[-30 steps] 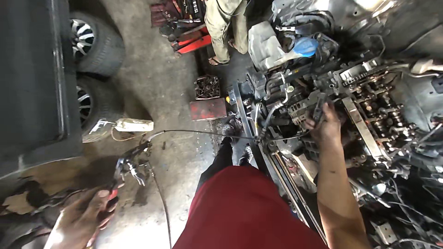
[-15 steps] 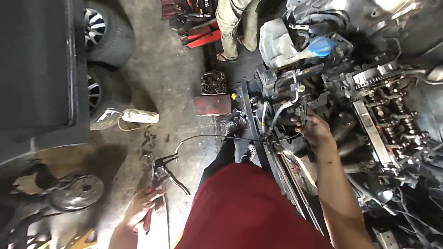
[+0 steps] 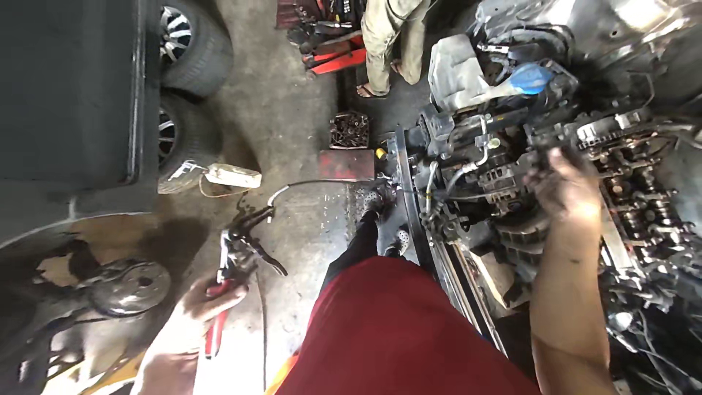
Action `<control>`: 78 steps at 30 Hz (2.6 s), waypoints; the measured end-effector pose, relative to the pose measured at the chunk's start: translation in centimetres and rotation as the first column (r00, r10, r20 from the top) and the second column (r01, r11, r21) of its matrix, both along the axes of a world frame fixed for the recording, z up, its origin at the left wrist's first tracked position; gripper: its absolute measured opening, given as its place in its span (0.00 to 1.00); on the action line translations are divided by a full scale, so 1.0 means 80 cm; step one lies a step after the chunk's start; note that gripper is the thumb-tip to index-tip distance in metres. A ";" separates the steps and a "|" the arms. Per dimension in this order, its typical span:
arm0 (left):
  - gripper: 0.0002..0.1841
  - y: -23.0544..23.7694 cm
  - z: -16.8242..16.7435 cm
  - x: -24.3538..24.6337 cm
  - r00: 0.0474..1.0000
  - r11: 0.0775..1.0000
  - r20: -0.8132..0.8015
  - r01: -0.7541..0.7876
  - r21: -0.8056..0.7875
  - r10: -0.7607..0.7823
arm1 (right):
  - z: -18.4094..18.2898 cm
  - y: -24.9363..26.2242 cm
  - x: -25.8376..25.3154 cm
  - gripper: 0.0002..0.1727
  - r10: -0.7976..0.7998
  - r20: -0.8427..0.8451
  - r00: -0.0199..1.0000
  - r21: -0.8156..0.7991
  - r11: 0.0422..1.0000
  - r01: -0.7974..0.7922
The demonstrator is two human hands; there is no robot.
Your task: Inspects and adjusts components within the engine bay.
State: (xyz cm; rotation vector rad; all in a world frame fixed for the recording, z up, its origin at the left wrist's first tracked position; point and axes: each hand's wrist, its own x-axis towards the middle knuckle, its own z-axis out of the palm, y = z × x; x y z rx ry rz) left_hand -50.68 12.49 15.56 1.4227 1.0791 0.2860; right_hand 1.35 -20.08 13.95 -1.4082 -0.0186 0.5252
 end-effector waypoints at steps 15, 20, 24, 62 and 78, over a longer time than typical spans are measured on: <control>0.28 -0.006 0.015 0.041 0.808 0.935 0.550 0.330 -0.129 -0.210 | -0.172 0.012 -0.032 0.22 0.556 -0.351 0.753 -0.804 0.233 -0.547; 0.20 -0.021 0.034 0.043 0.700 0.923 0.667 0.383 -0.049 -0.255 | -0.203 0.030 -0.045 0.25 0.556 -0.344 0.757 -0.858 0.141 -0.493; 0.23 -0.054 0.064 0.070 0.767 0.942 0.607 0.324 -0.089 -0.207 | -0.202 0.033 -0.054 0.26 0.444 -0.337 0.830 -0.795 0.337 -0.504; 0.17 -0.070 -0.008 0.060 0.689 0.946 0.717 0.293 -0.137 -0.109 | -0.210 0.030 -0.046 0.24 0.433 -0.307 0.848 -0.787 0.385 -0.482; 0.15 -0.069 -0.009 0.059 0.740 0.962 0.663 0.248 -0.117 -0.110 | -0.208 0.039 -0.048 0.28 0.422 -0.293 0.858 -0.810 0.367 -0.457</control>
